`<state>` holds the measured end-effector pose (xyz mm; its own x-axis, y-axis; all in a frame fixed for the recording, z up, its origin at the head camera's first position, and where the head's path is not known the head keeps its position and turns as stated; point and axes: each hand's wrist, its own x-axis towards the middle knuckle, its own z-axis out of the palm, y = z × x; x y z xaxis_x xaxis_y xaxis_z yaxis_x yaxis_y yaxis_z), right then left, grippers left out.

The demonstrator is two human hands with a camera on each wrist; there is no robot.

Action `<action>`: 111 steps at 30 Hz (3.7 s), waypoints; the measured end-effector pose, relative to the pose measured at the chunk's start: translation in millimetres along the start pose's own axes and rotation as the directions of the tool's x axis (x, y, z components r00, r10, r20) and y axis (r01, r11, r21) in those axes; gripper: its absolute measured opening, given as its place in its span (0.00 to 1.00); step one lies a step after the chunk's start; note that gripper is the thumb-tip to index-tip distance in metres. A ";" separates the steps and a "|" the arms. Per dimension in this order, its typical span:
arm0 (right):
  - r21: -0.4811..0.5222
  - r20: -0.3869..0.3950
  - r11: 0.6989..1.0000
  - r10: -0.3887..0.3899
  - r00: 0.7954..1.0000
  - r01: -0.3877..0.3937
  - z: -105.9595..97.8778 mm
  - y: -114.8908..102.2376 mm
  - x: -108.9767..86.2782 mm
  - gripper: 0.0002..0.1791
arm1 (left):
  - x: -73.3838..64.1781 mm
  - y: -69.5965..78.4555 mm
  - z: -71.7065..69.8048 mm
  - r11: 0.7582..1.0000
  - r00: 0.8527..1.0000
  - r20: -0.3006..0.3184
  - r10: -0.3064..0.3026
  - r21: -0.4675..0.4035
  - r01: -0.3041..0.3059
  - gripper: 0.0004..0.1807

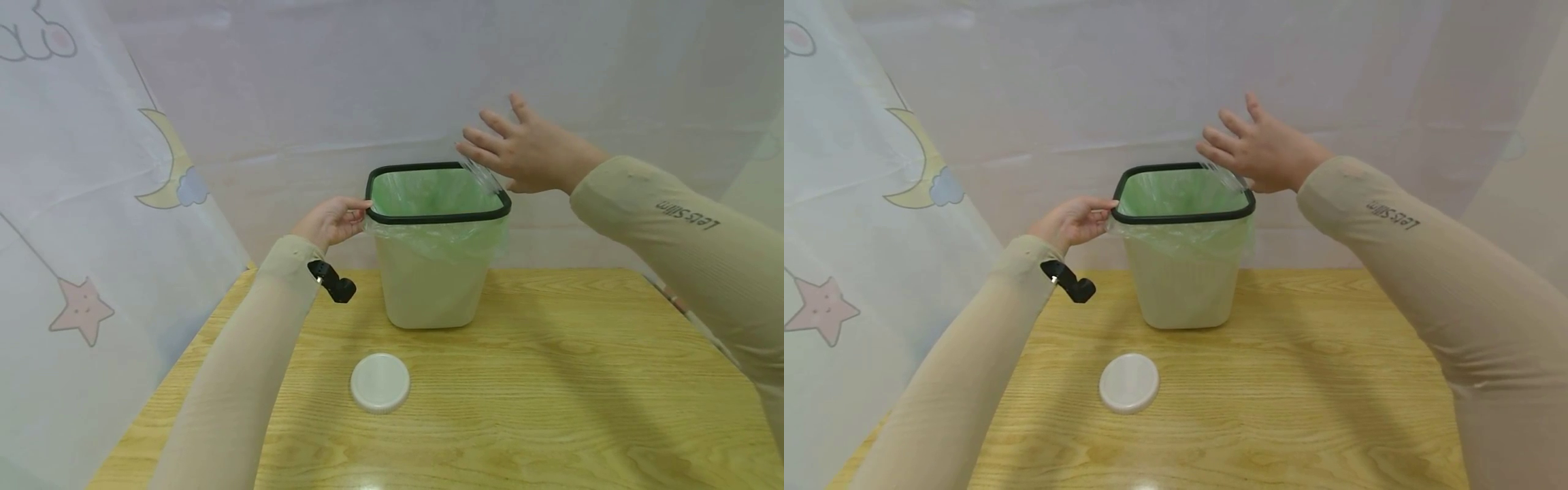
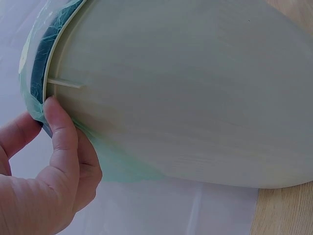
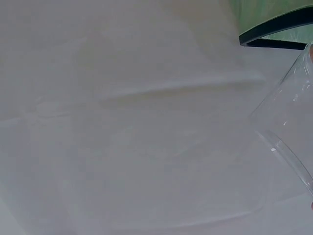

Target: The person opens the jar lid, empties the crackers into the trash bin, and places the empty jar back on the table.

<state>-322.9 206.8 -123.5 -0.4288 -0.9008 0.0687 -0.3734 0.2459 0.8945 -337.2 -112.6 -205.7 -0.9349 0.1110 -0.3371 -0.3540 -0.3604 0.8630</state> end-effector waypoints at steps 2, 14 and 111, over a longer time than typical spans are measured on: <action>0.001 -0.002 1.000 0.000 1.000 0.000 0.0 -0.2 -0.4 0.57 | 0.5 0.1 0.1 1.000 1.000 -0.002 0.002 -0.003 -0.002 0.32; 0.053 0.022 0.998 0.038 0.999 -0.039 -1.5 -1.9 -5.5 0.59 | -1.0 -1.3 0.3 1.000 1.000 0.012 0.014 -0.012 -0.014 0.31; 0.686 -0.119 0.490 0.805 0.581 -0.538 16.3 -91.0 -78.0 0.66 | -38.7 -50.9 -35.2 0.954 0.969 0.158 0.191 0.200 -0.221 0.28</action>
<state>-268.8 260.5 -217.5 -0.4514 -0.3678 0.8130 -0.5166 0.8506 0.0980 -282.0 -131.1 -249.8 -0.9773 0.1854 -0.1023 -0.1366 -0.1829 0.9736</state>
